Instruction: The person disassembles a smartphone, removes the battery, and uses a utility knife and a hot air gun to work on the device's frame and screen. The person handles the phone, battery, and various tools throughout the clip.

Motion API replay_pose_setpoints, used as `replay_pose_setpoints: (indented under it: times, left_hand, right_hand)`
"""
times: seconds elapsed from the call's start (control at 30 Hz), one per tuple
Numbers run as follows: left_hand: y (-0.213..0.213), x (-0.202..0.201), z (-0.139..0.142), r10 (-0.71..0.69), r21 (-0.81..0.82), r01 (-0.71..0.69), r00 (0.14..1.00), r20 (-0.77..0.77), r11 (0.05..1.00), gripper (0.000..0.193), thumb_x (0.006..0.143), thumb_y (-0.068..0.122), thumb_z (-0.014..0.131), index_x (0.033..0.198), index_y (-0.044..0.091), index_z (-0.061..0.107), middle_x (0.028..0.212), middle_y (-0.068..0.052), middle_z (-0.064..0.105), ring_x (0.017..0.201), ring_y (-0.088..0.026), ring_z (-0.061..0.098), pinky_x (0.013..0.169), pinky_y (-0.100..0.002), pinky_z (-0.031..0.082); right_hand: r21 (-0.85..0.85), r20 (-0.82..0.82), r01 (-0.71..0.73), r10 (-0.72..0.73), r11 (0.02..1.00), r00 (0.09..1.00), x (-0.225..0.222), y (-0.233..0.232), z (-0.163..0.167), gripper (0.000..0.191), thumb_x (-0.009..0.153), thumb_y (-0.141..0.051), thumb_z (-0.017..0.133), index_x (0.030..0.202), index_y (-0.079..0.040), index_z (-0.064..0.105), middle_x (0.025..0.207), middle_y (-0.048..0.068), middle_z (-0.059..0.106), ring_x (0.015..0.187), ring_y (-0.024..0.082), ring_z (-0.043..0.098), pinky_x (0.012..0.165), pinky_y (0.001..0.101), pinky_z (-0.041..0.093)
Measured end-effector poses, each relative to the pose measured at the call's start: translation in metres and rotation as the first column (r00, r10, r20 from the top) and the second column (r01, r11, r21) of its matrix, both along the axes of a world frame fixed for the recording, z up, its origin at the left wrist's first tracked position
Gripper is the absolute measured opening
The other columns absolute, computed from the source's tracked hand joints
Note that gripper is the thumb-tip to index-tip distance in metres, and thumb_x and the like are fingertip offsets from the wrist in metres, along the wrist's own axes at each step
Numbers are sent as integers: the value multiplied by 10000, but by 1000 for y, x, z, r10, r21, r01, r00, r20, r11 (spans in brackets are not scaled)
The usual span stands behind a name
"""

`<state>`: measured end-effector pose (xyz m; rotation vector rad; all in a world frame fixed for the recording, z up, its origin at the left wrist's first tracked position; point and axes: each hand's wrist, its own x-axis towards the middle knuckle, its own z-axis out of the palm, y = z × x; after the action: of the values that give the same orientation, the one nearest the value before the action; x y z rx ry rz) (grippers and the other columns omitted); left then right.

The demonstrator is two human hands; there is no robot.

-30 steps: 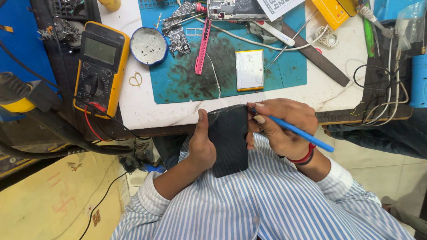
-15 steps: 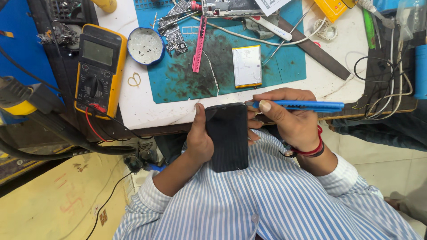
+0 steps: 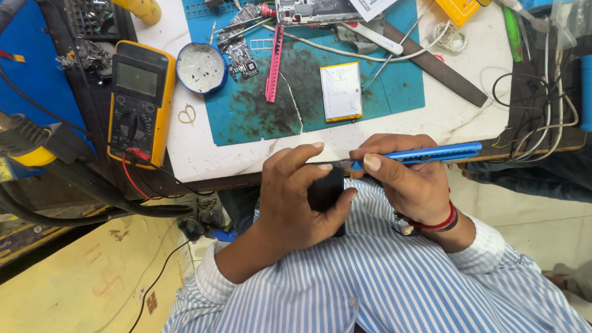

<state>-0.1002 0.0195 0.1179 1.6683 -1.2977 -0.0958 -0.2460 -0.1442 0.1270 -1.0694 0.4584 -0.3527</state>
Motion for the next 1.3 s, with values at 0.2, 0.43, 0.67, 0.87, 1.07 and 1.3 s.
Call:
replay_pose_setpoints:
  times: [0.2, 0.43, 0.67, 0.87, 1.07, 1.3]
  left_hand:
    - [4, 0, 2, -32, 8, 31, 999, 33, 999, 622, 859, 255, 887, 1274, 121, 443, 1364, -126, 510, 1215, -325, 541, 1057, -473, 433]
    - [6, 1, 8, -43, 4, 43, 998, 42, 999, 575, 854, 227, 885, 1244, 114, 477, 1360, -135, 508, 1215, -340, 526, 1055, -465, 438]
    - [2, -2, 31, 50, 100, -59, 994, 94, 993, 560, 755, 213, 851, 1133, 74, 462, 1338, -177, 517, 1213, -357, 561, 1039, -509, 436]
    - [0, 6, 40, 75, 175, -92, 992, 101, 980, 515, 701, 191, 783, 1060, 39, 447, 1247, -198, 551, 1083, -350, 600, 908, -504, 440]
    - [3, 8, 38, 62, 160, -68, 997, 43, 985, 498, 694, 201, 750, 1042, 33, 435, 1221, -202, 553, 1087, -348, 605, 912, -490, 447]
    - [5, 7, 38, 60, 131, -64, 998, 36, 989, 495, 709, 245, 761, 1013, 43, 425, 1200, -202, 553, 1066, -337, 599, 919, -491, 441]
  right_hand:
    - [-10, 7, -8, 8, 1000, 1000, 0, 7, 3, 201, 1000, -48, 676, 1119, 109, 716, 1003, 216, 731, 902, 236, 717, 838, 334, 577]
    - [-12, -28, -19, 18, 1000, 999, -4, 7, 9, 199, 986, -46, 687, 1106, 108, 721, 995, 212, 734, 880, 231, 727, 809, 319, 593]
    - [29, -111, -21, 24, 999, 993, -3, 13, 7, 201, 970, -48, 710, 1089, 112, 736, 947, 192, 749, 852, 207, 720, 785, 299, 578]
    - [-330, 13, 64, -63, 942, 998, 2, 28, 6, 199, 992, -91, 684, 1130, 48, 717, 1015, 164, 762, 886, 185, 746, 794, 271, 588]
    - [-641, 171, 126, -20, 757, 985, 8, 32, 9, 205, 930, -40, 747, 1121, -15, 678, 1017, 150, 754, 924, 245, 769, 775, 312, 621]
    - [-809, 165, 99, 62, 580, 984, 14, 28, 14, 217, 892, -59, 773, 1080, -25, 669, 1015, 162, 759, 895, 266, 780, 805, 352, 624]
